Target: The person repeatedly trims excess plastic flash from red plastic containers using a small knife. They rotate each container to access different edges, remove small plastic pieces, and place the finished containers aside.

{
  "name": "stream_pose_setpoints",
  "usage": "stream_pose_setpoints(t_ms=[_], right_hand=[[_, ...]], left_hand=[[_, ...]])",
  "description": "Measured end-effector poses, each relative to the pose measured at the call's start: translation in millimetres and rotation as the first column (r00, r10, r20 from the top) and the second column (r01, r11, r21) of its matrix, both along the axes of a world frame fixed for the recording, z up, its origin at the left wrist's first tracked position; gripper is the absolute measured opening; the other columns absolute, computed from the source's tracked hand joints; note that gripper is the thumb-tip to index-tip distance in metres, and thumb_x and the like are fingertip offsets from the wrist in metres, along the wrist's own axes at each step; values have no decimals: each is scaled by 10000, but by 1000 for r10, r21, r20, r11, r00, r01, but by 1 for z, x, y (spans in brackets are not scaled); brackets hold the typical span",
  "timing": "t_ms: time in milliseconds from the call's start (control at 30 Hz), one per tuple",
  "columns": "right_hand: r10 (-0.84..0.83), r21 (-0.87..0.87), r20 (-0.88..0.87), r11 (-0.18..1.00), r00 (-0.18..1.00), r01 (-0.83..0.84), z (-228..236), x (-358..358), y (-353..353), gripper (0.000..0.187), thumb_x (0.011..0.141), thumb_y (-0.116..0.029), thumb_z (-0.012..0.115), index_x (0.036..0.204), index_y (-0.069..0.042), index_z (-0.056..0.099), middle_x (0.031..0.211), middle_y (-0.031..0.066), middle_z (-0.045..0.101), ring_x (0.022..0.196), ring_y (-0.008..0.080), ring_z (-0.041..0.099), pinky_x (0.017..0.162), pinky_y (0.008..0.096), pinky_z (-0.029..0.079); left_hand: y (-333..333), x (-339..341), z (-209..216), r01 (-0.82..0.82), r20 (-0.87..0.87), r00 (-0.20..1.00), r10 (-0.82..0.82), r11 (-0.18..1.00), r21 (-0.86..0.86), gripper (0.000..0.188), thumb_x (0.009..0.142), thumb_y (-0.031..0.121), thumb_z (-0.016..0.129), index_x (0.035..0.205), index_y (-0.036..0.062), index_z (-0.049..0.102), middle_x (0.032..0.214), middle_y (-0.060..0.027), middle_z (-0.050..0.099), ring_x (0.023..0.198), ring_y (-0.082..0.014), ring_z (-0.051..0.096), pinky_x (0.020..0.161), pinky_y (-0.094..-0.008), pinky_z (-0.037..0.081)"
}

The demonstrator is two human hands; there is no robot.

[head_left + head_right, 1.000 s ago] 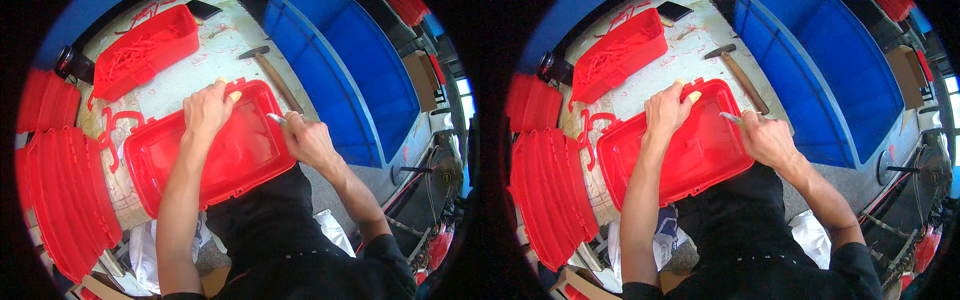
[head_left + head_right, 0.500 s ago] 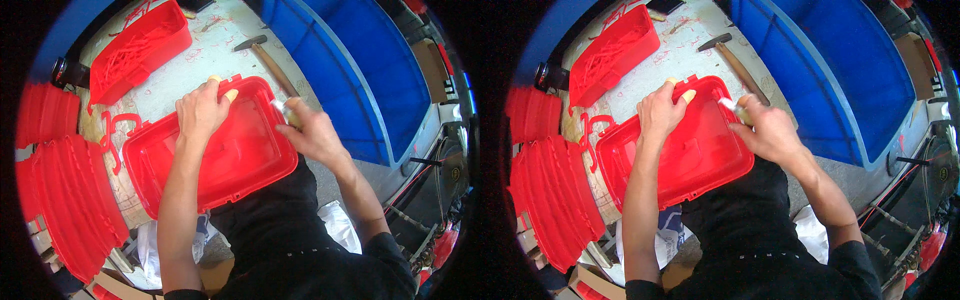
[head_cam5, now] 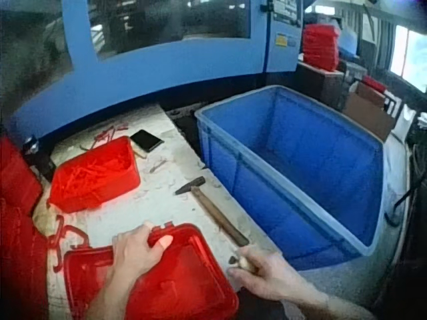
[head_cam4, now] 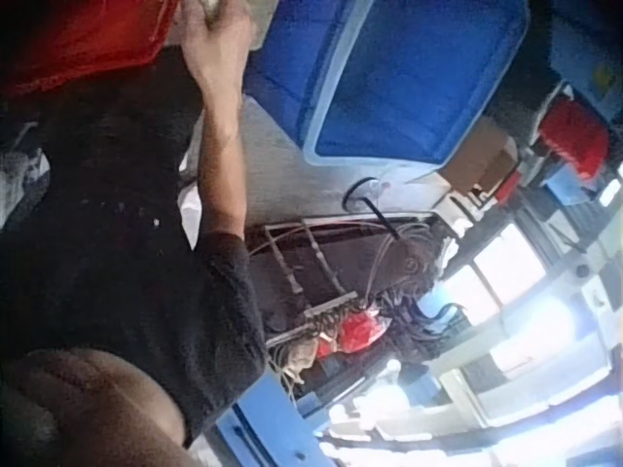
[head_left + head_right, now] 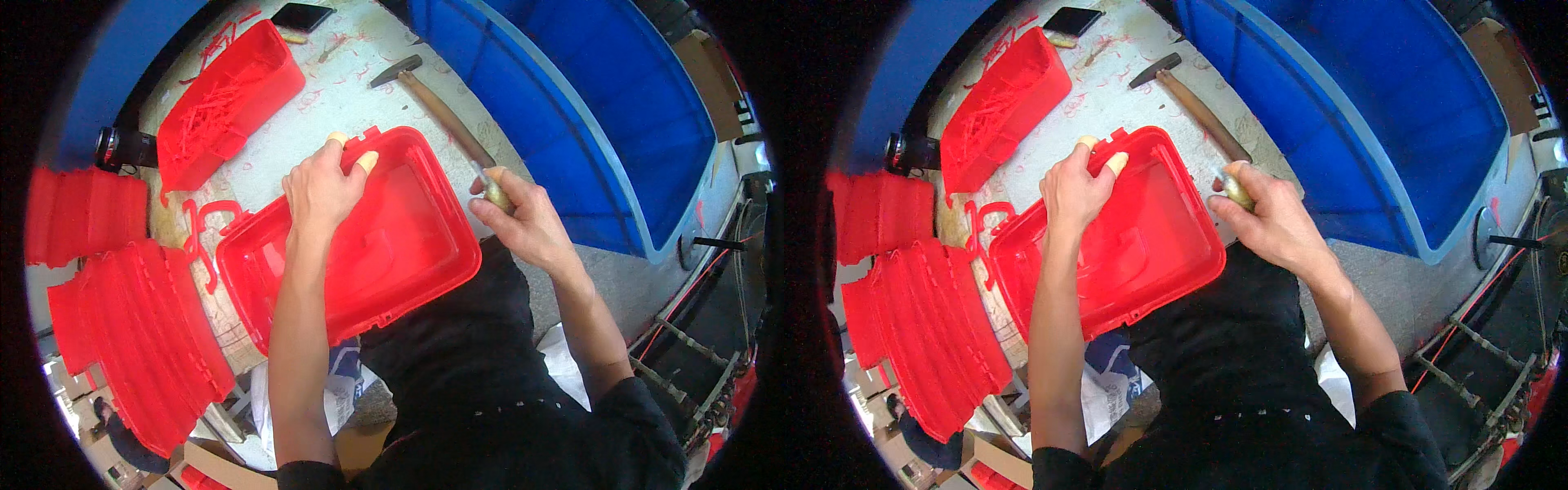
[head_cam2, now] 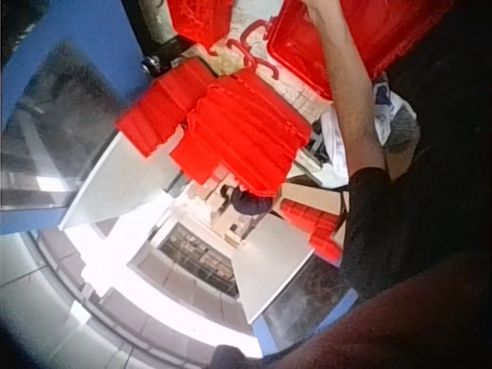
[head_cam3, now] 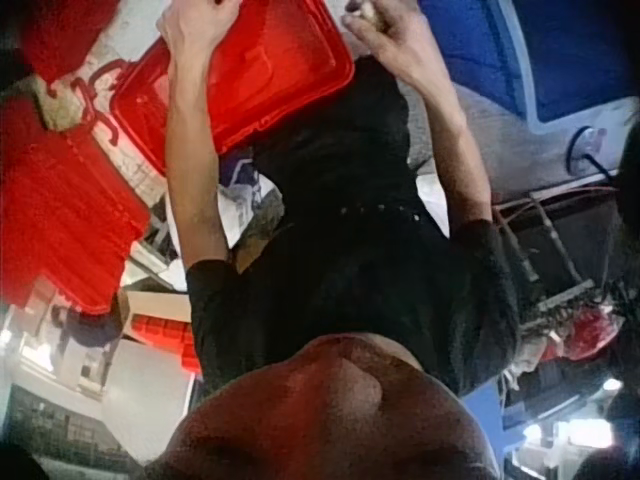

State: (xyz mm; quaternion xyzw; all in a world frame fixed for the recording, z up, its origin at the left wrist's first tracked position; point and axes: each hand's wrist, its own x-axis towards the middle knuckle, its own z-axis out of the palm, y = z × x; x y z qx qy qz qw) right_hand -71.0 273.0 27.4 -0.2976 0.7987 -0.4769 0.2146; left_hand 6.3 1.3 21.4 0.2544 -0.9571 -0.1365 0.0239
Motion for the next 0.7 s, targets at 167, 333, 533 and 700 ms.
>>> stream_pose_setpoints(t_ms=[167, 333, 533, 700], right_hand=[[-32, 199, -67, 979, 997, 45, 3, -4, -1, 334, 918, -228, 678, 1161, -20, 583, 877, 221, 674, 830, 362, 690, 726, 436, 524], [12, 260, -458, 958, 889, 121, -13, 4, -14, 365, 935, -162, 627, 1261, -27, 535, 1161, 233, 626, 1038, 428, 633, 894, 473, 524], [108, -555, 192, 832, 975, 17, -28, 26, -10, 407, 1025, -241, 539, 1374, -35, 512, 1329, 157, 596, 1250, 263, 561, 1047, 392, 437], [208, -521, 466, 850, 860, 76, -26, 57, -10, 644, 1050, -520, 388, 1407, 0, 520, 1416, 156, 558, 1336, 261, 508, 1084, 419, 418]], left_hand=[[-38, 13, 31, 58, 391, 919, -51, 998, -8, 456, 833, 321, 748, 1178, 35, 668, 967, -237, 719, 980, -361, 702, 851, -478, 532], [-22, 70, 113, 127, 420, 907, -9, 959, -254, 338, 879, 151, 685, 1154, -43, 658, 1033, -213, 718, 1025, -370, 681, 929, -443, 518], [66, 174, 111, -19, -321, 914, -248, 764, -645, 490, 930, 126, 614, 1393, 34, 485, 1400, -267, 512, 1302, -436, 510, 1100, -548, 382], [111, 187, 16, 301, -100, 868, -487, 675, -674, 471, 950, 199, 623, 1412, 185, 535, 1414, -205, 523, 1332, -346, 512, 1089, -529, 408]])
